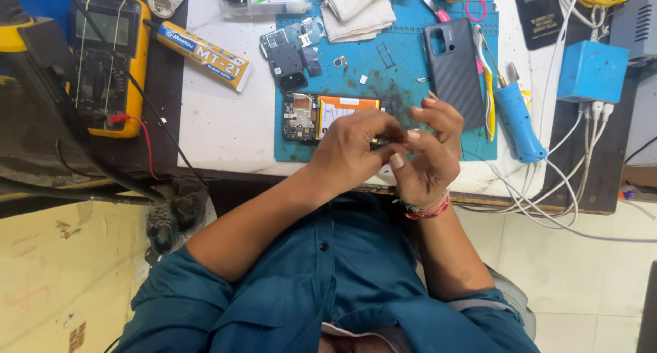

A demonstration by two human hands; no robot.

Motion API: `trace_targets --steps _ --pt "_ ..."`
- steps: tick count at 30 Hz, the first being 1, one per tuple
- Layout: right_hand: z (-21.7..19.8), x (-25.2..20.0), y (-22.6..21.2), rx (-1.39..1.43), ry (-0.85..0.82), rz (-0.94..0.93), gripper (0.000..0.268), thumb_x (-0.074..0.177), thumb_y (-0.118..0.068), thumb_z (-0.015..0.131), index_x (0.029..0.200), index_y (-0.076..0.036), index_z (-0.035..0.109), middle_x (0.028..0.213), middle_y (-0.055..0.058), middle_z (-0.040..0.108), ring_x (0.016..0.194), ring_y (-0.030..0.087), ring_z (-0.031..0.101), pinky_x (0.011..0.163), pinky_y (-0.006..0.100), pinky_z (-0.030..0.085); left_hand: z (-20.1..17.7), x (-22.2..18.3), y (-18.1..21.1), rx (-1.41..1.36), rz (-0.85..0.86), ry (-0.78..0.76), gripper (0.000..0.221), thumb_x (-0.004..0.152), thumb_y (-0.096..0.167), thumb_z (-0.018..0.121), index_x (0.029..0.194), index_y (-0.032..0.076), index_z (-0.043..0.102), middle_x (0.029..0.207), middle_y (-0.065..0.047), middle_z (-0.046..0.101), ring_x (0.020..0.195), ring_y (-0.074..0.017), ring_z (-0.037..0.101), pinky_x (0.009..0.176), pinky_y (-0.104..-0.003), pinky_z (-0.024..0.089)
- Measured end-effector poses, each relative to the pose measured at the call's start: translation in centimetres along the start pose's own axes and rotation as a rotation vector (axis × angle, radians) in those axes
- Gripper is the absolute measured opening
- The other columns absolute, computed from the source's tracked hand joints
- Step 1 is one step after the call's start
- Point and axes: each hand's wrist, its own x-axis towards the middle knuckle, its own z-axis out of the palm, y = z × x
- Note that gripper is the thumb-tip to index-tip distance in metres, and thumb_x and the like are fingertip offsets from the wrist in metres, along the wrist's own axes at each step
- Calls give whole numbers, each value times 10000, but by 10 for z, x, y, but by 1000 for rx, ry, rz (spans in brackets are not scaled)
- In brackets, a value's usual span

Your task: The person uses a red plastic spudger to pry and disconnect the battery connector on a disassembled smartphone. They then use a pink plastic spudger to lift the battery and remove it from the device, placing it on the workbench.

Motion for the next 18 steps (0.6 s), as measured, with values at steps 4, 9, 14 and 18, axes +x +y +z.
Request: trace_targets --steps 4,9,14,18 --pt "1 0 1 9 -18 -42 288 944 -234 724 1189 -113 632 1295 191 608 1314 383 523 1112 503 439 -1 -5 9 -124 208 35 456 858 -27 622 1306 -10 543 1221 -218 638 1120 -408 643 927 -430 542" --pt "-2 -2 -2 -26 -45 -39 288 941 -224 718 1186 -108 621 1301 186 615 1307 386 534 1112 508 448 -5 -2 10 -71 -101 -108 316 942 37 693 1250 108 685 1152 -114 760 1111 -294 767 910 -382 610" --pt "-1 2 -4 -38 -75 -53 265 905 -191 724 1145 -124 633 1281 202 613 1284 395 538 1128 540 460 -9 0 13 -102 224 -26 465 828 7 629 1285 -6 549 1212 -220 641 1131 -394 641 944 -446 532" --pt "-3 1 -1 -32 -46 -36 278 896 -150 734 1155 -123 635 1277 194 618 1286 395 547 1071 498 479 -8 2 16 -69 -11 -118 406 855 -21 576 1241 68 666 1055 -147 737 986 -310 752 861 -404 603"
